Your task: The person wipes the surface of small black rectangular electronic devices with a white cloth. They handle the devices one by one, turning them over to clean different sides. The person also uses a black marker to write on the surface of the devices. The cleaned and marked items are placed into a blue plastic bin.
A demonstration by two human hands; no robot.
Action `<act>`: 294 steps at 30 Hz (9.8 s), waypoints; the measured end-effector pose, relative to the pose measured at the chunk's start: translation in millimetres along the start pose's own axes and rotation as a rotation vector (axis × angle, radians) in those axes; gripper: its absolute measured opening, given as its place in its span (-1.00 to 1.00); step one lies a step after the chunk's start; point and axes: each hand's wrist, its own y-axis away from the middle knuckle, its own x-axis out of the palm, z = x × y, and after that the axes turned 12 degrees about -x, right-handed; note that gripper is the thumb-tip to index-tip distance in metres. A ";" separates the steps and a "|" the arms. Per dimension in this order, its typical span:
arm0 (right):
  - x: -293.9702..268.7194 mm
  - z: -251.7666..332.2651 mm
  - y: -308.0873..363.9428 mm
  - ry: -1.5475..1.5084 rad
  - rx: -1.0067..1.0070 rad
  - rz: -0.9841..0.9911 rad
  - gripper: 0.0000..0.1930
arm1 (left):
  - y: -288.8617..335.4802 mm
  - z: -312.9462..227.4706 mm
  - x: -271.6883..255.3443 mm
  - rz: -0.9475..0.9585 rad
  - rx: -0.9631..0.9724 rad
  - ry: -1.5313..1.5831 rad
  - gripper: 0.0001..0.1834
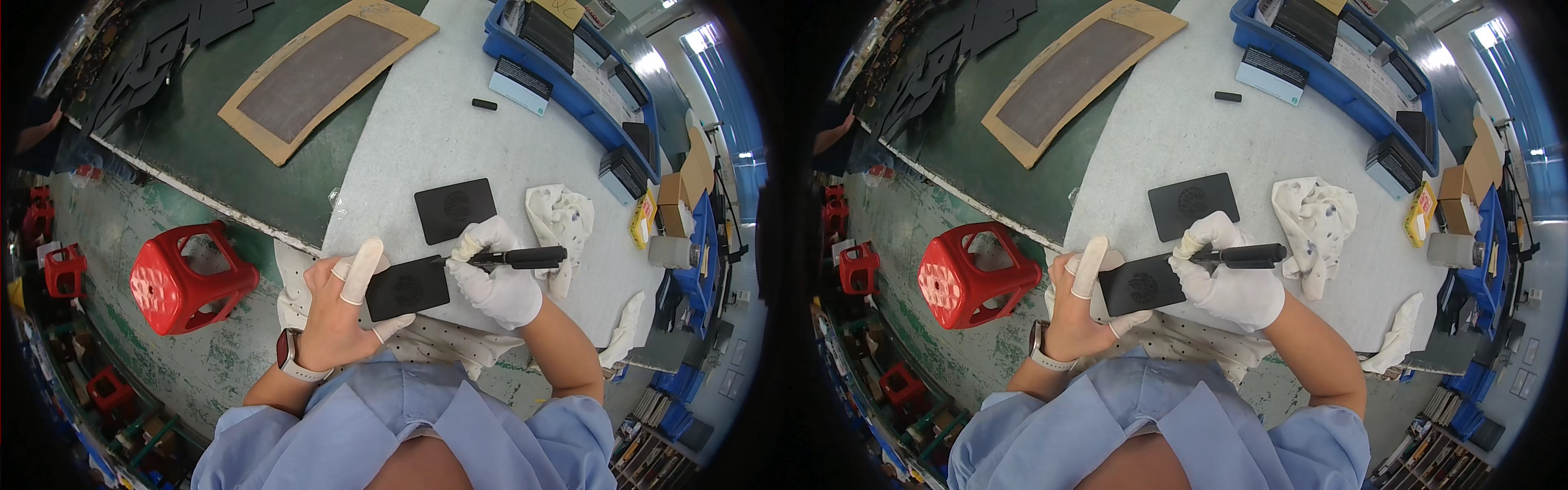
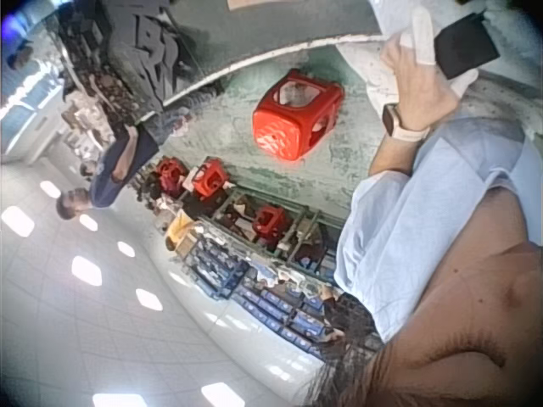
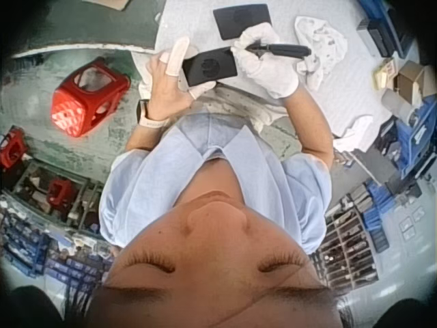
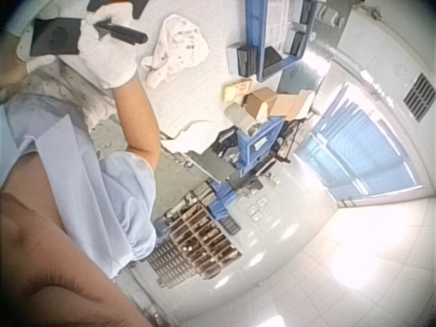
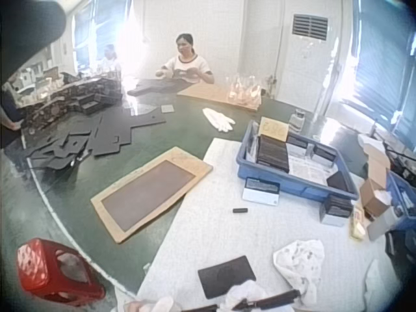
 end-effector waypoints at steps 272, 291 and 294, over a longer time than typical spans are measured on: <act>-23.1 72.2 -27.8 0.006 0.272 -0.346 -0.52 | -8.8 -26.1 -2.5 -0.172 -0.009 0.383 0.14; 0.4 65.9 -27.9 0.122 0.298 -0.264 -0.49 | -9.3 -22.6 -5.2 -0.095 -0.010 0.413 0.14; 1.2 70.7 -24.1 0.149 0.228 -0.023 -0.57 | -12.2 -25.9 -11.8 -0.051 0.005 0.398 0.17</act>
